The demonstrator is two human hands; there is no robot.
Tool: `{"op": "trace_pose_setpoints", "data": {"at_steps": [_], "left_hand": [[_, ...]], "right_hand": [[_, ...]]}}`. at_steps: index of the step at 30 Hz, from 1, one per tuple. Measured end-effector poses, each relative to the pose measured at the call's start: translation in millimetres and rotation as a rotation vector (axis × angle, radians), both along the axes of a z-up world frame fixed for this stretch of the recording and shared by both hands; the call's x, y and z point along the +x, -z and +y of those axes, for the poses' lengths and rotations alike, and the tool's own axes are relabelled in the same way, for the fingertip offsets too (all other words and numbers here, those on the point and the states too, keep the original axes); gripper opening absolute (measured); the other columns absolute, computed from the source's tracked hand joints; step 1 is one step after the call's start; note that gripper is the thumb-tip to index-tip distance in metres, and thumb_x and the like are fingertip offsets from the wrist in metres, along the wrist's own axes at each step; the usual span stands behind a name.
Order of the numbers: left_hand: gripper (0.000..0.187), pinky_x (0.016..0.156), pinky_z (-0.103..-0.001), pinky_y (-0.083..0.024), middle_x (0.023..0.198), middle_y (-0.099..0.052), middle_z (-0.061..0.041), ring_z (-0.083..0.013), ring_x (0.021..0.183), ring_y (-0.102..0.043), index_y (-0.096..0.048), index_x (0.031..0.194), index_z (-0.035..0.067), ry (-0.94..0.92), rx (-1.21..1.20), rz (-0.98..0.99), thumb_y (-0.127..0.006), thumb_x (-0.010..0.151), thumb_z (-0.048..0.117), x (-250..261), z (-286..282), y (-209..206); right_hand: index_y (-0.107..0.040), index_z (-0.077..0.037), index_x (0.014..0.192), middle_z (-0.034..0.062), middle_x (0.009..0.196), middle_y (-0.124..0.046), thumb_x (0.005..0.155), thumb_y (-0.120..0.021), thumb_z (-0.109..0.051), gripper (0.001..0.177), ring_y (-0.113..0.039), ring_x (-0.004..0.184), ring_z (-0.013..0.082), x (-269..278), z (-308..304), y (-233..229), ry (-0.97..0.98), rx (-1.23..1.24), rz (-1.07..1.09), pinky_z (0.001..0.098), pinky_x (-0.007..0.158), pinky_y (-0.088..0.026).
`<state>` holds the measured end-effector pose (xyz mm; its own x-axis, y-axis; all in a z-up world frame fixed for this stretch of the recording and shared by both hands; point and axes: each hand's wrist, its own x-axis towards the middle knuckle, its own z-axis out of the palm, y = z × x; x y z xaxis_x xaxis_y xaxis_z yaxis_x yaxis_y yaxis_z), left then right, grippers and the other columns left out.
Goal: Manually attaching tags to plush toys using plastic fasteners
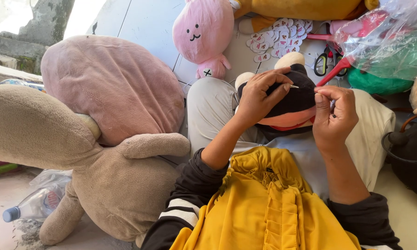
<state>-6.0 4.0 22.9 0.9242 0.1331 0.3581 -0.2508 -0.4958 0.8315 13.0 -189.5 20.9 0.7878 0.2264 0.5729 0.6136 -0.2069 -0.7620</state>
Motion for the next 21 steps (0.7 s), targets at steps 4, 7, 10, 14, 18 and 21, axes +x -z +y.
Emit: {"op": "trace_pose_setpoints", "data": {"at_steps": [4,7,10,14,18,21], "left_hand": [[0.014,0.098,-0.034,-0.048,0.105,-0.076,0.005,-0.0172,0.124,-0.069,-0.067,0.096,0.017,0.013,-0.062,0.04,-0.06,0.101,0.028,2,1,-3],[0.02,0.09,-0.033,-0.05,0.103,-0.077,0.004,-0.0171,0.111,-0.073,-0.064,0.091,0.016,0.012,-0.074,0.08,-0.057,0.101,0.032,4,2,-2],[0.024,0.084,-0.033,-0.051,0.114,-0.078,-0.001,-0.0163,0.091,-0.075,-0.065,0.09,0.014,0.007,-0.076,0.126,-0.057,0.099,0.034,6,3,0],[0.025,0.079,-0.03,-0.05,0.112,-0.079,-0.002,-0.012,0.091,-0.076,-0.067,0.086,0.016,0.025,-0.129,0.199,-0.057,0.097,0.036,6,4,-6],[0.025,0.08,-0.03,-0.051,0.116,-0.078,-0.001,-0.011,0.087,-0.075,-0.069,0.089,0.017,0.035,-0.135,0.2,-0.056,0.097,0.037,6,5,-1],[0.024,0.078,-0.029,-0.05,0.118,-0.078,-0.002,-0.0092,0.083,-0.071,-0.069,0.09,0.016,0.052,-0.156,0.204,-0.056,0.098,0.036,7,6,-2]], "right_hand": [[-0.064,0.01,0.112,0.0215,0.104,-0.065,0.118,-0.06,-0.003,0.015,-0.06,0.094,0.0338,3,-6,14,0.099,-0.166,-0.2,0.042,0.085,-0.051],[-0.067,0.011,0.116,0.0209,0.105,-0.065,0.116,-0.064,0.002,0.009,-0.061,0.093,0.0312,2,-5,7,0.074,-0.188,-0.156,0.0386,0.081,-0.051],[-0.07,0.011,0.119,0.0203,0.106,-0.065,0.116,-0.065,0.004,0.009,-0.059,0.092,0.0275,1,-5,0,0.039,-0.187,-0.087,0.0345,0.076,-0.049],[-0.073,0.01,0.116,0.0198,0.103,-0.064,0.114,-0.067,0.006,0.008,-0.058,0.09,0.0258,1,-2,-5,0.003,-0.174,-0.051,0.0327,0.073,-0.047],[-0.076,0.009,0.115,0.0193,0.101,-0.064,0.114,-0.069,0.003,0.009,-0.058,0.086,0.025,2,-4,-2,0.015,-0.19,-0.079,0.0332,0.071,-0.047],[-0.078,0.007,0.115,0.0165,0.098,-0.061,0.113,-0.072,0.001,0.008,-0.054,0.079,0.0215,3,-6,3,0.023,-0.186,-0.066,0.0313,0.069,-0.045]]}}
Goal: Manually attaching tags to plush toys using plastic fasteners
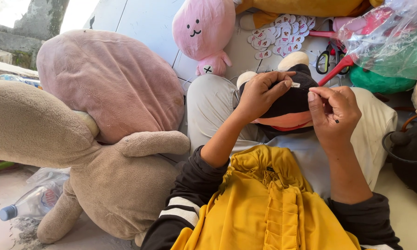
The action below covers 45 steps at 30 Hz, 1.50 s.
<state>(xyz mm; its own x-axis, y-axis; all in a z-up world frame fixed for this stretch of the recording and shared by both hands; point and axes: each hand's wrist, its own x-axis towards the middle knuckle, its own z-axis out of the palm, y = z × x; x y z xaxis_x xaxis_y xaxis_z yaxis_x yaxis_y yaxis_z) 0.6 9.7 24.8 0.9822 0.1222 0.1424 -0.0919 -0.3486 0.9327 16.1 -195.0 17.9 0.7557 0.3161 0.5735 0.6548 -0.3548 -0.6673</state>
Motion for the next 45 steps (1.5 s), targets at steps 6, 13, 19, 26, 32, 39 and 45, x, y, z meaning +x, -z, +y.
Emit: {"op": "trace_pose_setpoints", "data": {"at_steps": [6,13,19,26,32,39,45], "left_hand": [[0.025,0.073,-0.028,-0.048,0.118,-0.078,-0.001,-0.0066,0.074,-0.064,-0.069,0.088,0.017,0.013,-0.009,0.015,-0.056,0.097,0.036,0,0,-2],[0.024,0.065,-0.027,-0.043,0.116,-0.079,-0.001,-0.0036,0.07,-0.059,-0.068,0.084,0.017,0.008,-0.039,0.059,-0.056,0.096,0.034,-2,0,-7],[0.024,0.064,-0.027,-0.041,0.115,-0.079,-0.001,-0.003,0.07,-0.059,-0.068,0.085,0.017,0.015,-0.042,0.062,-0.056,0.096,0.035,-2,0,-8],[0.025,0.062,-0.027,-0.042,0.118,-0.079,-0.001,-0.003,0.064,-0.052,-0.069,0.086,0.017,0.019,-0.026,0.056,-0.056,0.096,0.036,-1,1,-4],[0.025,0.065,-0.027,-0.044,0.117,-0.079,0.001,-0.003,0.069,-0.059,-0.069,0.087,0.018,0.019,-0.015,0.066,-0.056,0.096,0.037,-1,1,-5],[0.024,0.065,-0.027,-0.043,0.113,-0.08,0.0,-0.0024,0.074,-0.063,-0.068,0.084,0.018,0.014,-0.03,0.061,-0.057,0.096,0.036,-1,0,-6],[0.025,0.066,-0.027,-0.044,0.114,-0.08,-0.001,-0.002,0.074,-0.064,-0.069,0.085,0.017,0.015,-0.028,0.053,-0.057,0.096,0.037,0,0,-5]], "right_hand": [[-0.079,0.008,0.118,0.0167,0.098,-0.058,0.112,-0.075,0.002,0.009,-0.053,0.078,0.021,0,-1,2,0.022,0.011,0.001,0.0313,0.068,-0.047],[-0.079,0.008,0.117,0.0165,0.097,-0.056,0.112,-0.076,0.004,0.007,-0.052,0.075,0.0203,1,-2,4,0.041,0.015,-0.008,0.0311,0.065,-0.046],[-0.079,0.008,0.116,0.0162,0.096,-0.055,0.111,-0.076,0.004,0.006,-0.051,0.074,0.0198,1,0,6,0.048,0.018,-0.008,0.0306,0.064,-0.046],[-0.079,0.008,0.114,0.0162,0.096,-0.057,0.111,-0.076,0.005,0.005,-0.052,0.074,0.02,1,1,4,0.048,0.005,-0.024,0.0311,0.065,-0.047],[-0.079,0.008,0.114,0.0169,0.097,-0.058,0.112,-0.076,0.004,0.006,-0.052,0.074,0.0198,1,1,4,0.05,0.004,-0.018,0.0308,0.065,-0.047],[-0.078,0.009,0.114,0.0173,0.096,-0.057,0.112,-0.075,0.005,0.006,-0.051,0.073,0.02,1,1,5,0.047,0.009,-0.029,0.0309,0.064,-0.046],[-0.078,0.008,0.114,0.0163,0.096,-0.056,0.112,-0.075,0.005,0.005,-0.052,0.074,0.0203,0,2,3,0.056,0.002,-0.022,0.0311,0.064,-0.046]]}}
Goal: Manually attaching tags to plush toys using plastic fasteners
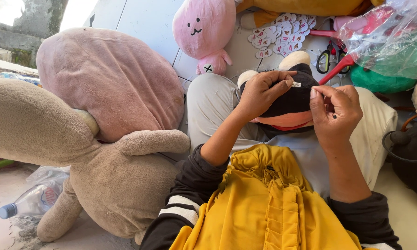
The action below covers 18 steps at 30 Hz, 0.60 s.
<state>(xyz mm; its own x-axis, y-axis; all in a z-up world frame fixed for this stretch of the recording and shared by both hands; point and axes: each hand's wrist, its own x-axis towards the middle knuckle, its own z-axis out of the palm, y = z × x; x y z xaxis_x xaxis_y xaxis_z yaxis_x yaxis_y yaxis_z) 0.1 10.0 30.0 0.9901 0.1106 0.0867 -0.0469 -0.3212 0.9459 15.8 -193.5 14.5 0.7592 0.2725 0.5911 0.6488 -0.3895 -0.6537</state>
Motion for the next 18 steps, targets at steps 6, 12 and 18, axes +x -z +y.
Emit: {"op": "trace_pose_setpoints", "data": {"at_steps": [6,12,18], "left_hand": [[0.025,0.068,-0.025,-0.044,0.105,-0.08,0.0,-0.0062,0.101,-0.074,-0.067,0.083,0.016,0.004,-0.027,-0.022,-0.057,0.097,0.034,-0.6,-0.5,0.7],[0.024,0.07,-0.028,-0.046,0.114,-0.079,-0.001,-0.0051,0.08,-0.069,-0.068,0.086,0.017,0.004,0.008,-0.054,-0.057,0.097,0.037,-0.7,-0.6,4.0],[0.024,0.076,-0.028,-0.049,0.115,-0.079,-0.001,-0.008,0.094,-0.075,-0.069,0.087,0.018,0.007,0.023,-0.05,-0.057,0.096,0.037,-1.1,0.2,3.6]], "right_hand": [[-0.078,0.008,0.114,0.0157,0.096,-0.055,0.111,-0.076,0.007,0.004,-0.05,0.071,0.0193,0.6,0.1,0.7,-0.004,0.0,-0.002,0.0311,0.064,-0.045],[-0.079,0.008,0.113,0.016,0.098,-0.055,0.111,-0.077,0.007,0.003,-0.05,0.072,0.0184,0.6,0.3,2.3,-0.002,-0.006,-0.028,0.03,0.063,-0.047],[-0.078,0.008,0.113,0.0159,0.096,-0.056,0.111,-0.076,0.006,0.003,-0.051,0.073,0.0193,0.1,1.1,0.1,-0.002,-0.015,-0.024,0.0311,0.065,-0.046]]}}
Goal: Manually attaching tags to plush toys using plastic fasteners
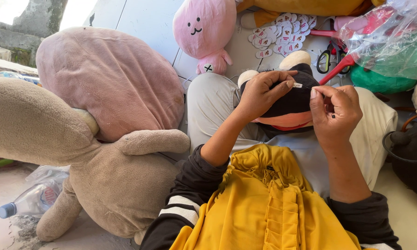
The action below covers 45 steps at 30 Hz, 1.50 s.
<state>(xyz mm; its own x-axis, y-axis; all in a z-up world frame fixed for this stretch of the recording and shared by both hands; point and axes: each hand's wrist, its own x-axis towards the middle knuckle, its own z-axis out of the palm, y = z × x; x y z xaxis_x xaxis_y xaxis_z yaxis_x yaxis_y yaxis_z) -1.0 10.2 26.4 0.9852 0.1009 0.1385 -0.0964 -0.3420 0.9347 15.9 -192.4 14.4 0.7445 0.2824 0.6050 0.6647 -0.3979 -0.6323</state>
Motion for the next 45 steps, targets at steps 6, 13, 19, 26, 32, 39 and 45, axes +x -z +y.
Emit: {"op": "trace_pose_setpoints", "data": {"at_steps": [6,13,19,26,32,39,45], "left_hand": [[0.025,0.111,-0.042,-0.045,0.141,-0.066,0.0,-0.022,0.133,-0.065,-0.066,0.12,0.028,0.025,0.32,-0.235,-0.063,0.098,0.041,-12,-7,-1],[0.019,0.109,-0.046,-0.044,0.125,-0.072,0.003,-0.0252,0.123,-0.068,-0.065,0.109,0.027,-0.101,0.253,-0.187,-0.068,0.093,0.036,2,-15,20],[0.014,0.111,-0.055,-0.042,0.125,-0.072,-0.002,-0.0358,0.127,-0.064,-0.07,0.109,0.029,-0.051,0.193,-0.149,-0.065,0.099,0.037,5,-10,17],[0.017,0.11,-0.054,-0.043,0.129,-0.072,-0.003,-0.0366,0.128,-0.064,-0.074,0.109,0.027,0.036,0.288,-0.056,-0.065,0.097,0.036,9,-6,11],[0.018,0.112,-0.046,-0.041,0.125,-0.074,0.003,-0.026,0.126,-0.065,-0.076,0.103,0.026,-0.038,0.237,-0.056,-0.066,0.099,0.04,12,-6,31],[0.019,0.11,-0.048,-0.041,0.122,-0.074,-0.004,-0.0299,0.124,-0.066,-0.074,0.101,0.019,-0.045,0.197,-0.081,-0.066,0.101,0.035,-2,-2,12],[0.015,0.105,-0.045,-0.044,0.122,-0.074,-0.001,-0.0287,0.118,-0.069,-0.074,0.098,0.021,-0.062,0.162,-0.079,-0.071,0.097,0.035,-1,-1,19]], "right_hand": [[-0.073,0.009,0.114,0.0173,0.098,-0.061,0.115,-0.067,-0.001,0.011,-0.057,0.086,0.0257,0,5,5,0.019,0.014,0.086,0.0368,0.079,-0.05],[-0.066,0.008,0.111,0.0192,0.099,-0.061,0.115,-0.065,-0.005,0.014,-0.061,0.094,0.0307,9,10,24,0.034,0.17,0.162,0.0416,0.084,-0.05],[-0.068,0.005,0.109,0.0183,0.089,-0.059,0.114,-0.068,-0.008,0.014,-0.061,0.085,0.0329,7,17,20,0.102,0.198,0.181,0.0426,0.077,-0.051],[-0.067,0.005,0.105,0.0183,0.085,-0.058,0.113,-0.07,-0.008,0.015,-0.061,0.083,0.0353,-3,25,18,0.192,0.182,0.155,0.0441,0.077,-0.051],[-0.069,0.002,0.106,0.0129,0.084,-0.056,0.113,-0.07,-0.011,0.014,-0.06,0.082,0.0322,-6,28,17,0.193,0.17,0.167,0.0422,0.077,-0.052],[-0.07,0.0,0.106,0.0118,0.085,-0.057,0.112,-0.072,-0.013,0.014,-0.061,0.084,0.0323,-11,30,19,0.207,0.154,0.135,0.042,0.079,-0.052],[-0.071,0.0,0.107,0.0116,0.086,-0.057,0.113,-0.072,-0.012,0.013,-0.059,0.085,0.0284,-13,31,11,0.163,0.176,0.21,0.0404,0.081,-0.051]]}}
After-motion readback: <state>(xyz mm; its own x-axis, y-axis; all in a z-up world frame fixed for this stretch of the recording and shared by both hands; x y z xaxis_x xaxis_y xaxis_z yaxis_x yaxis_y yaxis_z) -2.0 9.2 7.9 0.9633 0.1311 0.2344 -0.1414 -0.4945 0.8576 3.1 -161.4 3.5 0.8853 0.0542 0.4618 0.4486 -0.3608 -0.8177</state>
